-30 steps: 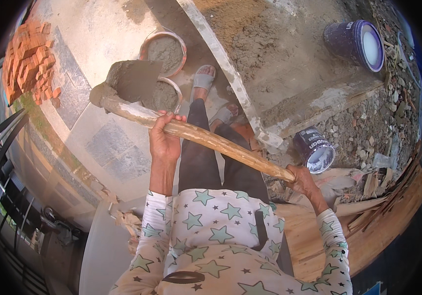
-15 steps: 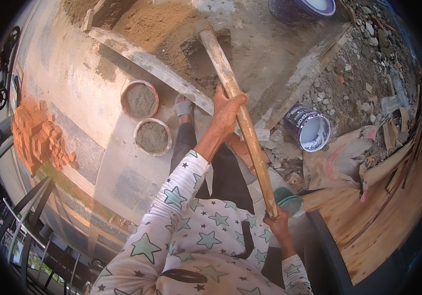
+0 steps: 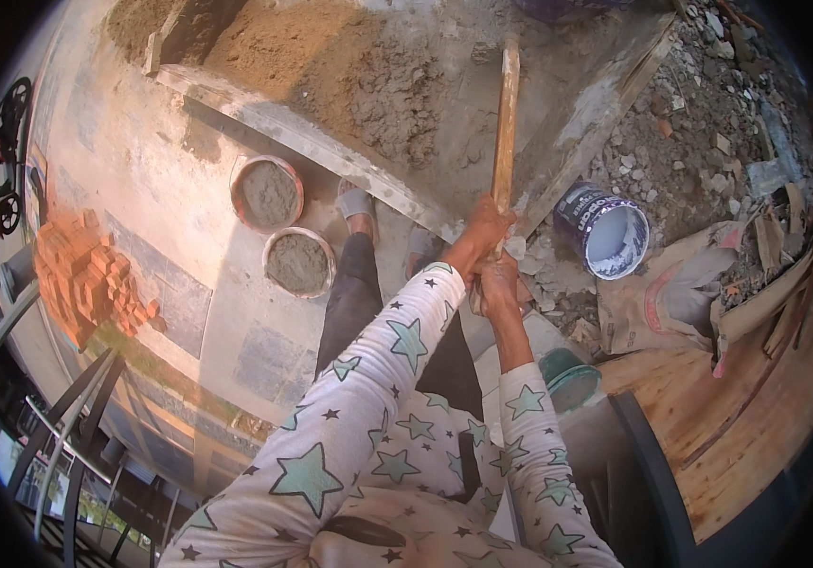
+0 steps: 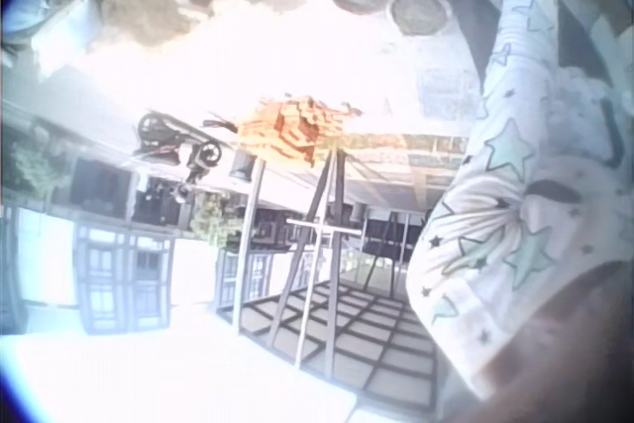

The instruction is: The person carries a bucket of cement up a staircase and applies it to the wall with their hand. They then walk outside to a construction area, pick up a hoe, and mix a pile of sand and cement on the ground, scooping the mixture into buckets.

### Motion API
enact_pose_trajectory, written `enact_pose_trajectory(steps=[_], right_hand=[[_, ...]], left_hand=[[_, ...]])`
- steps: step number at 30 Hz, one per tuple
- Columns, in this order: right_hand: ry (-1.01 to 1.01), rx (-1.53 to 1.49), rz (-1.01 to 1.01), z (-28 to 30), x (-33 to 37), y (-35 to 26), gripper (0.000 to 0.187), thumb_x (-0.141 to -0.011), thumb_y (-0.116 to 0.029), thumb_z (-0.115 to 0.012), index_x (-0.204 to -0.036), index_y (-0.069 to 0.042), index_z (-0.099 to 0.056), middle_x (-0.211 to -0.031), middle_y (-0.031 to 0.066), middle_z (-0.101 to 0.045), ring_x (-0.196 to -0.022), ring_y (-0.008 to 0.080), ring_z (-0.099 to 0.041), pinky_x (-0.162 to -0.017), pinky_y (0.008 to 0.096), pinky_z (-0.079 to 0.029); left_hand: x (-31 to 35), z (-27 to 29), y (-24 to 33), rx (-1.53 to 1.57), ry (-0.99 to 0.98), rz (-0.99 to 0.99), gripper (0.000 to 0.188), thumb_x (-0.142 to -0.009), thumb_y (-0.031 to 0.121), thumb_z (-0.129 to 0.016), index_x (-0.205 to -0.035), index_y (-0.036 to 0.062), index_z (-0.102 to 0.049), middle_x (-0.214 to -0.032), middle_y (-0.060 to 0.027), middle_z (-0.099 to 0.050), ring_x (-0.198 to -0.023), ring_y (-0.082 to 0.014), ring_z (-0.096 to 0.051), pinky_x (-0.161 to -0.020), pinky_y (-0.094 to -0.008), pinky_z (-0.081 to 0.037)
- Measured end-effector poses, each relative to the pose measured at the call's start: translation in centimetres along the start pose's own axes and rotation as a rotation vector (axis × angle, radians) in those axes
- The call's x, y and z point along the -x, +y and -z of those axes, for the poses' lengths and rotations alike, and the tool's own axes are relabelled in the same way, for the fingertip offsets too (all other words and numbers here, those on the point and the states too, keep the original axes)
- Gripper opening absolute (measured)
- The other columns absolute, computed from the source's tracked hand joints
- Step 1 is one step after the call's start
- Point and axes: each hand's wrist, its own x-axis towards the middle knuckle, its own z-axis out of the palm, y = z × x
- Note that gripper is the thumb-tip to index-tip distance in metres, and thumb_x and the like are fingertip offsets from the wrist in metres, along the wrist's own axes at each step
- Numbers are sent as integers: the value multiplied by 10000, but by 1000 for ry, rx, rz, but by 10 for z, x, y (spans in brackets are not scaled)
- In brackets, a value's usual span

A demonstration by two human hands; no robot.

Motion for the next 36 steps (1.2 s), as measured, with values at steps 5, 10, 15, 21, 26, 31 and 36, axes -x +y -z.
enact_pose_trajectory(steps=[5,10,15,21,26,31,36], right_hand=[[-17,-178,-146,-18,36,-1,153,-723,68,-596,-866,36,-553,-624,93,-560,-484,186,-550,-434,310,-458],[-121,-77,-304,-6,70,26,222,-723,71,-607,-914,9,-513,-670,66,-533,-496,167,-533,-446,311,-480],[-109,-41,-341,-9,108,28,223,-740,59,-608,-928,7,-500,-672,76,-540,-514,177,-544,-459,321,-489],[-94,-146,-431,-16,145,16,244,-759,41,-612,-957,-14,-480,-688,66,-535,-541,166,-551,-470,319,-498],[-117,-209,-441,-15,175,-2,229,-776,19,-599,-966,-26,-478,-690,62,-530,-549,166,-552,-478,320,-500],[-161,-274,-385,-20,207,-56,210,-794,-7,-570,-983,-31,-481,-703,71,-531,-568,163,-548,-514,328,-496],[-227,-430,-329,-10,217,-90,253,-796,-77,-588,-1037,-26,-529,-722,63,-532,-581,166,-535,-523,341,-469]], left_hand=[[20,7,1,-432,14,-109,344,-788,127,-672,-966,-102,-487,-766,-184,-606,-634,-230,-620,-533,-350,-500],[40,23,-62,-534,34,-97,383,-789,147,-656,-969,-147,-490,-756,-211,-614,-698,-266,-643,-584,-359,-516],[96,31,-29,-230,-106,53,329,-825,169,-646,-951,-108,-519,-655,-111,-593,-528,-169,-598,-451,-318,-489],[123,30,-42,-59,-95,36,201,-751,85,-674,-818,-86,-592,-684,-125,-592,-547,-205,-593,-438,-337,-471],[150,31,-22,-155,-196,-19,246,-721,143,-665,-839,-68,-615,-697,-131,-601,-581,-200,-584,-528,-343,-471],[163,20,27,-210,-213,66,340,-713,181,-664,-864,-116,-600,-719,-175,-615,-642,-245,-610,-569,-362,-481],[182,13,107,-256,-172,163,398,-707,192,-658,-857,-167,-573,-711,-220,-609,-663,-289,-635,-601,-382,-499]])
